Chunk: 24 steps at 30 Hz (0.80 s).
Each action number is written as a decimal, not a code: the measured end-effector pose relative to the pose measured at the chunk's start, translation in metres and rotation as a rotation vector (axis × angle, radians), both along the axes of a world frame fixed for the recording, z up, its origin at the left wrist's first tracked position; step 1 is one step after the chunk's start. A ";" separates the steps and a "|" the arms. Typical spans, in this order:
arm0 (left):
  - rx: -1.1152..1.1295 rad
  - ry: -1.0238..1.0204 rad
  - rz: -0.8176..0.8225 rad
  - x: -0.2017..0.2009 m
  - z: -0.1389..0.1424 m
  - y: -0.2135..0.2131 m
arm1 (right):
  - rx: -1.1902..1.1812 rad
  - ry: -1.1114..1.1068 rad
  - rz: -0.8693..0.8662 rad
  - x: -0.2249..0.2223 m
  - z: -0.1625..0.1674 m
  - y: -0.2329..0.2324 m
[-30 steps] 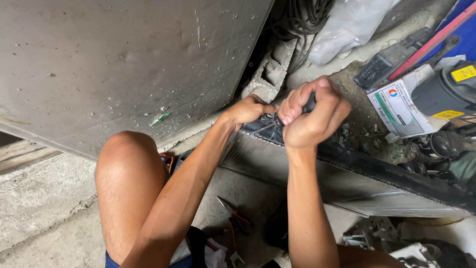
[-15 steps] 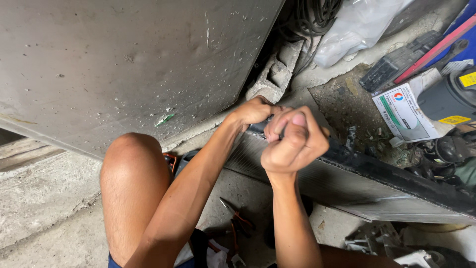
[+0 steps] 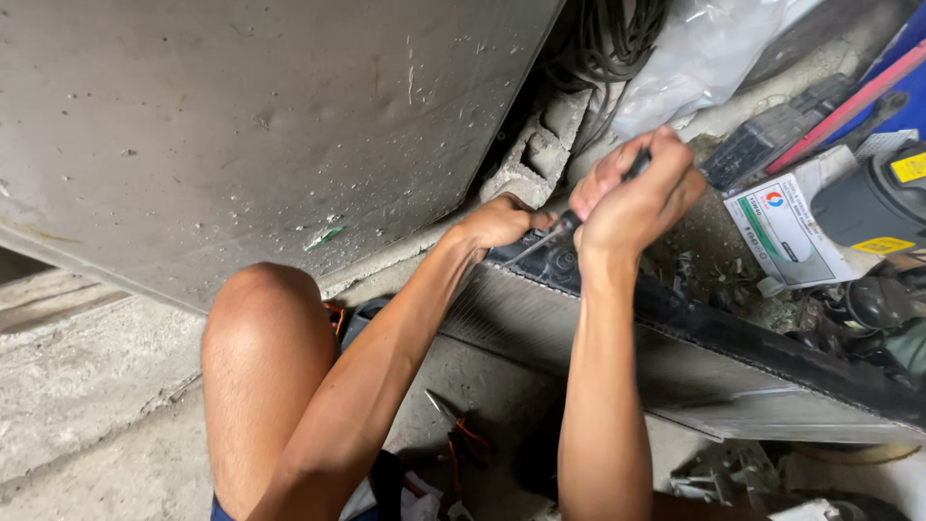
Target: The person uses a screwdriver to pry and loosen a plastic cap on a car radiator, then flips the radiator over and continues prying at the tank and fins. The person repositions the radiator and works on the opposite side, prying at the plastic tank and metal fins.
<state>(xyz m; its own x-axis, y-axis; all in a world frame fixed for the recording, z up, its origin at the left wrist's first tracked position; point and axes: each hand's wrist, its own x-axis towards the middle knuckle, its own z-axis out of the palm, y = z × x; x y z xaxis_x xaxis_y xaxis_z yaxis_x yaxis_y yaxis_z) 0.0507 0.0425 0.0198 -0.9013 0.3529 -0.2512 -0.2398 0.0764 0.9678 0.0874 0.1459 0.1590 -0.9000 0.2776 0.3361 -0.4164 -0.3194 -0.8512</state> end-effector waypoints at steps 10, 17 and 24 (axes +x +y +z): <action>-0.041 -0.113 0.002 0.012 -0.007 0.002 | 0.169 -0.087 0.015 -0.045 -0.004 -0.017; 0.133 0.073 0.000 0.011 -0.002 -0.004 | 0.212 0.041 0.105 0.015 0.014 -0.024; 0.033 -0.131 0.015 0.001 -0.015 -0.004 | 0.209 0.142 0.053 0.043 0.005 -0.021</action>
